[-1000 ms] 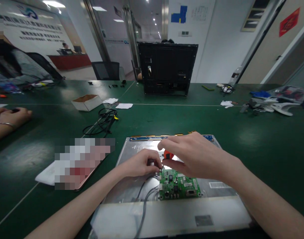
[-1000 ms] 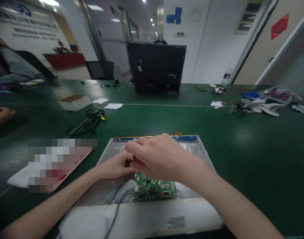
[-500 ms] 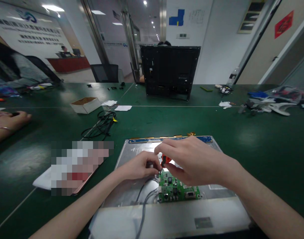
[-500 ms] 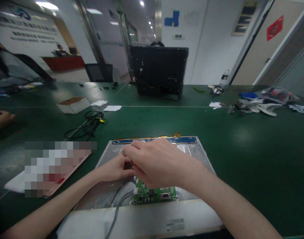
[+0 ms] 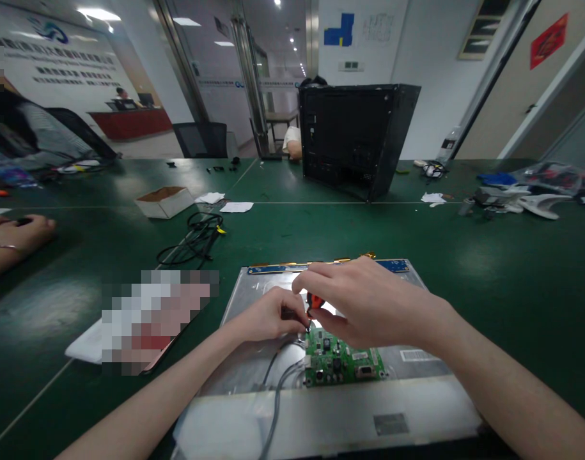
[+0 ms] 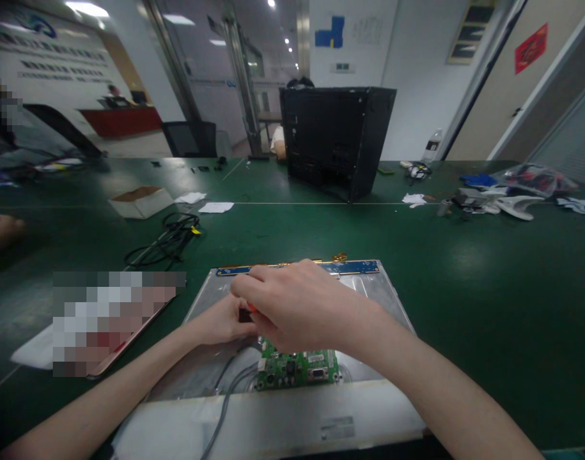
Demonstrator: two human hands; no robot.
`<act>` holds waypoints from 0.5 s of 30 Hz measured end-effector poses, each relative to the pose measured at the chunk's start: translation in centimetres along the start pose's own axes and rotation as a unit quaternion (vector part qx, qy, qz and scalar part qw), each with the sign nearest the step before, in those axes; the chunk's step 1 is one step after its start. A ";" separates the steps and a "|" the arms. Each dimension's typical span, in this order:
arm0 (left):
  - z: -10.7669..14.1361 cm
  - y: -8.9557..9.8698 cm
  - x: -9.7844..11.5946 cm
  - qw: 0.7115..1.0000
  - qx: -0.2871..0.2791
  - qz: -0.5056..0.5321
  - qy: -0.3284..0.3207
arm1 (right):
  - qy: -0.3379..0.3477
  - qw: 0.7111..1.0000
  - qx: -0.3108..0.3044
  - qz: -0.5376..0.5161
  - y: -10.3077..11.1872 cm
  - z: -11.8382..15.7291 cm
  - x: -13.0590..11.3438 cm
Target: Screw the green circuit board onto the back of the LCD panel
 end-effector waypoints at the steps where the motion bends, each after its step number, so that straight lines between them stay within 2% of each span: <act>1: -0.1 0.0 0.0 1.000 -0.001 0.001 0.000 | -0.004 1.000 0.000 0.001 0.0 -0.1 0.0; 15: 0.0 0.2 0.3 1.000 -0.002 -0.008 -0.011 | -0.013 0.999 0.021 0.038 -0.1 0.1 0.6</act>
Point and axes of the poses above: each hand's wrist, its own z-axis away from the middle knuckle, its own y-axis out of the back of the hand, x = y × z, the point moved 2 cm from there along -z, towards the middle knuckle, and after that the axes turned 12 degrees about -z, right-handed, at the moved point
